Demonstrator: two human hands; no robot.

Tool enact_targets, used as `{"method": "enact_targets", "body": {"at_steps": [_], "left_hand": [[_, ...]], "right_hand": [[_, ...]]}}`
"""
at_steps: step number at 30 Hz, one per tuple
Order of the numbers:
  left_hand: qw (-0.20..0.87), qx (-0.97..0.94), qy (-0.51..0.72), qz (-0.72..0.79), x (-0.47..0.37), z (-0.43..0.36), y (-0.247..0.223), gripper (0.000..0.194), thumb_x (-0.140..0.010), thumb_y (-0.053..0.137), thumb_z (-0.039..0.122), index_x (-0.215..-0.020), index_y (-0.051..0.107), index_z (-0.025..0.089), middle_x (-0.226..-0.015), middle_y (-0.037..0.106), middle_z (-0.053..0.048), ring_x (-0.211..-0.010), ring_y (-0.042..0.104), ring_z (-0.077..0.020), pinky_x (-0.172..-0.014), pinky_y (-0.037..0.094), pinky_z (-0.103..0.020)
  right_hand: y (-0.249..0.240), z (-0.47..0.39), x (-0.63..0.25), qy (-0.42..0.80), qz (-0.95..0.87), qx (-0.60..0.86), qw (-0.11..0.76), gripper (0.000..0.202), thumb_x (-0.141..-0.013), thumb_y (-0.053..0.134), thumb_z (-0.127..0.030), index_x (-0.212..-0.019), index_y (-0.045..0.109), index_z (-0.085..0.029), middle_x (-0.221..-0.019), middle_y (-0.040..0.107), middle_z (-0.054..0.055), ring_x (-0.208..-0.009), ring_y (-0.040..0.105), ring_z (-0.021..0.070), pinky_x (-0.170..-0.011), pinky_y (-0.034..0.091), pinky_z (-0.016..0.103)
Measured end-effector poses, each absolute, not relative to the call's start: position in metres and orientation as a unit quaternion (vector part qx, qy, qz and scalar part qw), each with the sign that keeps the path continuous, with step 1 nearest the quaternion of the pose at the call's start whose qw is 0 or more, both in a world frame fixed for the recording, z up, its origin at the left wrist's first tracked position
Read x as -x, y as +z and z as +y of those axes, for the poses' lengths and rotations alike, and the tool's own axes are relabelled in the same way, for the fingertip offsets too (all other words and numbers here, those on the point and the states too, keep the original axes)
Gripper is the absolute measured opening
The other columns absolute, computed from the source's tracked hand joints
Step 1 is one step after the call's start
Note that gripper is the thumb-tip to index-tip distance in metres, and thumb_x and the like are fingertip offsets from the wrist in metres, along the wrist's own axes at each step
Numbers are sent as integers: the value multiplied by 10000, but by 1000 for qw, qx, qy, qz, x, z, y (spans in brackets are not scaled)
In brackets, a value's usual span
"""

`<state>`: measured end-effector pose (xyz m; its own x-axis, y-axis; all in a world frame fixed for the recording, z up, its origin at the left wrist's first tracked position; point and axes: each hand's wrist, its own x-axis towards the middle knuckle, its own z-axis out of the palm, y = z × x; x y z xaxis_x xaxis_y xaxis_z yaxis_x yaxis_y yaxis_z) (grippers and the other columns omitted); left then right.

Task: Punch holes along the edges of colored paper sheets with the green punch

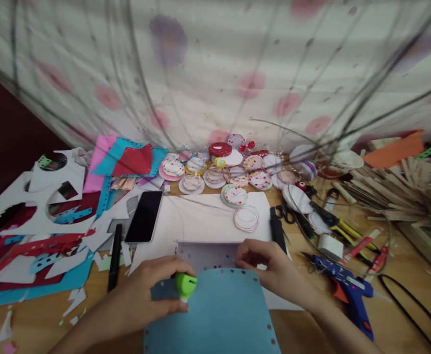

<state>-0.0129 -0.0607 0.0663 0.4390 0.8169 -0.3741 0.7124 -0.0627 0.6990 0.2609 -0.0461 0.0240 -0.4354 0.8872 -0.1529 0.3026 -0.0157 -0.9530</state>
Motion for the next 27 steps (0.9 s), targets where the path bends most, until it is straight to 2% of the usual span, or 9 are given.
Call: {"method": "enact_targets", "body": {"at_steps": [4,7,10,14,19,22,27], "left_hand": [[439,-724,55,530,18,-64,63,376,-707,735,300,-1078,677,330,-1139,674,11,-1082,582,-231,-975,419,-306],[441,-724,50,528,18,-65,63,411,-718,729,359,-1123,661,333,-1169,666,-6,-1097,577,-246,-980,420,-327],[452,-717,50,528,10,-63,67,424,-720,730,380,-1135,654,343,-1174,664,3,-1095,579,-246,-980,418,-328],[482,-699,87,522,-10,-59,73,476,-711,730,313,-1173,618,316,-1148,669,4,-1026,607,-228,-910,457,-306],[574,-640,144,490,-26,-52,68,491,-707,707,181,-1165,548,259,-1147,657,-7,-1069,601,-201,-915,456,-296],[632,-605,144,463,-29,-51,64,554,-700,720,162,-1198,492,242,-1110,672,-24,-1048,620,-198,-886,470,-304],[665,-597,151,423,-33,-52,62,631,-632,769,117,-1189,499,236,-1097,674,-30,-1057,618,-214,-896,460,-326]], "right_hand": [[23,-41,-261,455,-710,480,241,217,-898,555,-323,-733,554,-182,-628,557,-20,-579,489,113,-525,365,220],[33,-39,-262,428,-708,480,292,168,-951,451,-267,-829,539,-193,-750,585,4,-683,538,128,-608,419,232],[46,-44,-261,422,-721,443,325,64,-929,470,-199,-964,522,-210,-926,595,31,-824,557,143,-743,457,258],[55,-58,-246,437,-785,352,262,451,-801,649,-139,-1205,478,-243,-1157,532,63,-1041,525,180,-906,444,293],[45,-65,-234,446,-796,334,239,532,-868,622,-179,-1349,425,-293,-1275,466,78,-1170,482,186,-989,408,317],[41,-65,-239,475,-783,332,227,541,-865,647,-238,-1348,416,-312,-1261,518,55,-1162,503,185,-991,406,320],[40,-67,-246,510,-755,341,230,391,-828,691,-309,-1175,519,-255,-1112,611,20,-1019,576,168,-881,453,269]]}}
